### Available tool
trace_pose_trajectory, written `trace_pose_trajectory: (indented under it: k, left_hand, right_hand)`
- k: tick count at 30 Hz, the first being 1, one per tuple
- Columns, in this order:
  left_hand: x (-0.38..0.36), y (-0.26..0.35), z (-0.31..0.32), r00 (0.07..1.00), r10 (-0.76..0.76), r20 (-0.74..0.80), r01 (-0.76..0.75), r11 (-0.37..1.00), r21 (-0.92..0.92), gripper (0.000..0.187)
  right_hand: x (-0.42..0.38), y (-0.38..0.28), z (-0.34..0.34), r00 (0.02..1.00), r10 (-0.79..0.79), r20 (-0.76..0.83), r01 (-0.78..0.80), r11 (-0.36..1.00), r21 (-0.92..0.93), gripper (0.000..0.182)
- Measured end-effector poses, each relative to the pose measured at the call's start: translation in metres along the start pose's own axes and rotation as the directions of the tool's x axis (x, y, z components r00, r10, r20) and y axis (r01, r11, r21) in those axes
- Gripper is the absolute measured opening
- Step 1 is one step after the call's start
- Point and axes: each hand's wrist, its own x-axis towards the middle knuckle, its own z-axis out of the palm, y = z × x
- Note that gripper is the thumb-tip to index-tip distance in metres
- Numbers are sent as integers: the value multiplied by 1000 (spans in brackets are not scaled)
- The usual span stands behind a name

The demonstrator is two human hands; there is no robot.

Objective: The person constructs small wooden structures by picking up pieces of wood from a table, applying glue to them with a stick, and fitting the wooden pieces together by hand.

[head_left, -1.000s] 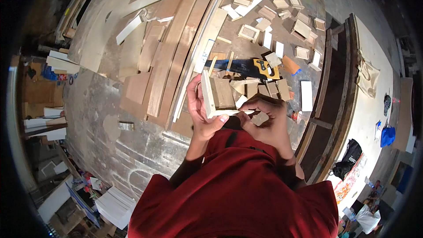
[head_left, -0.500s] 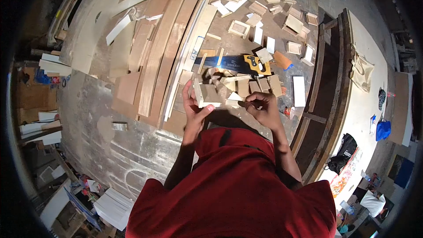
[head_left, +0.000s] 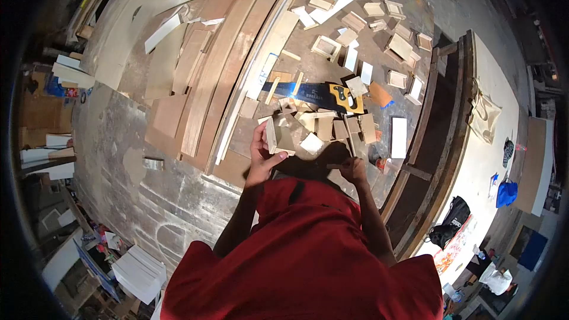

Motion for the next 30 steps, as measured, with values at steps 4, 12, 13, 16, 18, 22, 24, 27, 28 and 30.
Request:
trace_pose_trajectory:
  k: [4, 12, 13, 16, 18, 22, 24, 27, 28, 30]
  left_hand:
    - [4, 5, -1, 998, -14, 62, 16, 999, -35, 93]
    - [16, 18, 5, 996, 28, 82, -26, 999, -20, 93]
    - [17, 18, 6, 996, 23, 83, -22, 1000, -14, 93]
    - [20, 15, 6, 994, 41, 100, -41, 999, -4, 93]
    - [21, 16, 9, 995, 23, 94, -22, 1000, -13, 93]
    - [23, 20, 10, 997, 20, 80, -20, 1000, -1, 94]
    - [24, 26, 10, 997, 17, 77, -17, 1000, 9, 95]
    - [24, 36, 12, 997, 9, 72, -9, 1000, 9, 95]
    - [24, 37, 13, 997, 9, 73, -9, 1000, -4, 95]
    - [23, 39, 14, 998, 2, 66, -1, 1000, -14, 95]
  right_hand:
    - [8, 9, 3, 988, -151, -42, 142, 974, -179, 23]
    - [7, -12, 6, 1000, -2, -5, 0, 938, -347, 29]
    - [4, -14, 8, 998, 39, -44, -53, 928, -369, 30]
    - [1, -21, 11, 989, 76, -126, -121, 905, -408, 30]
    - [0, -23, 10, 983, 73, -166, -138, 894, -427, 29]
    - [2, -15, 13, 987, 159, 27, -136, 912, -387, 27]
    - [3, -14, 12, 989, 132, 63, -97, 913, -396, 28]
    - [4, -30, 2, 997, 79, 2, -72, 916, -395, 30]
    - [7, -33, 0, 993, 115, 1, -107, 927, -359, 29]
    - [10, -35, -1, 989, 151, 0, -143, 935, -324, 29]
